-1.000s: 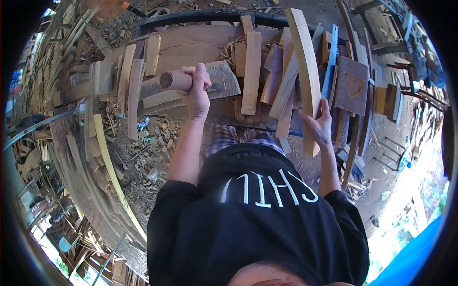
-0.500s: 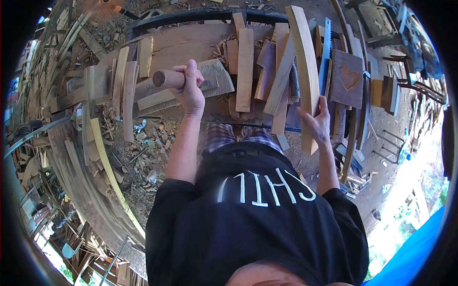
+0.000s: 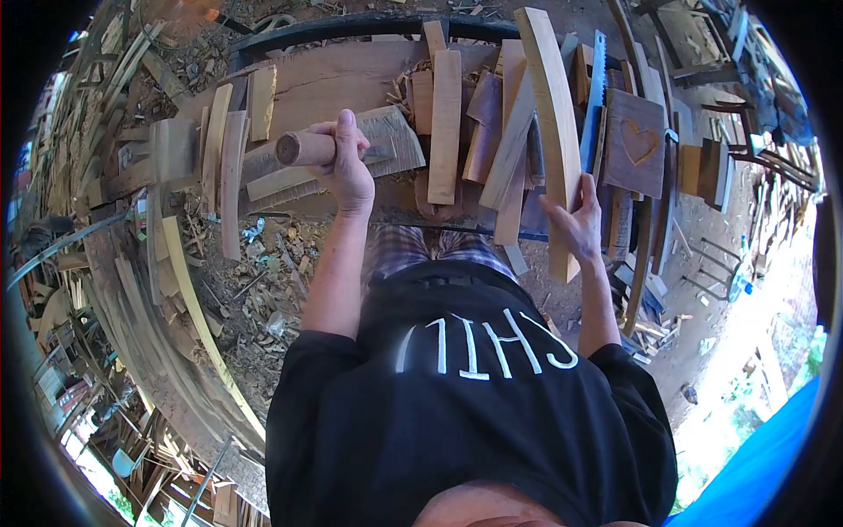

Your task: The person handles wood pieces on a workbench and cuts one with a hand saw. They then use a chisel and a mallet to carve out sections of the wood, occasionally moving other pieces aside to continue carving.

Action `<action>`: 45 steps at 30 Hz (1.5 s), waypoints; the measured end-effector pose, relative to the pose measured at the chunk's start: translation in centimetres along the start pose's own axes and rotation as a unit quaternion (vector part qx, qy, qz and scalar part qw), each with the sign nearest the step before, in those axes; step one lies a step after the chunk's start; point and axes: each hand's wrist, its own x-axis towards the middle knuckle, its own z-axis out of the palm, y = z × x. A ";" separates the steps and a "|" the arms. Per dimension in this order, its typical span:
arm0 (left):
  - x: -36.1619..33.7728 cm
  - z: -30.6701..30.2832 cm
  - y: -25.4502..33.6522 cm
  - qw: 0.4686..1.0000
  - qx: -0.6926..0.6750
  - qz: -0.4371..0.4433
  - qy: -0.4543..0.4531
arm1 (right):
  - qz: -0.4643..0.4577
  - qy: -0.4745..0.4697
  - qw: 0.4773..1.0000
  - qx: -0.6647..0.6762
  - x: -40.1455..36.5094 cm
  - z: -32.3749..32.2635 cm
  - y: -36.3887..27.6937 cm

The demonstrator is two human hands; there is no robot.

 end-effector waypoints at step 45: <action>-1.2 0.4 5.5 0.888 -0.374 -0.267 -0.012 | 0.090 -0.214 0.798 0.557 -0.7 5.5 -6.1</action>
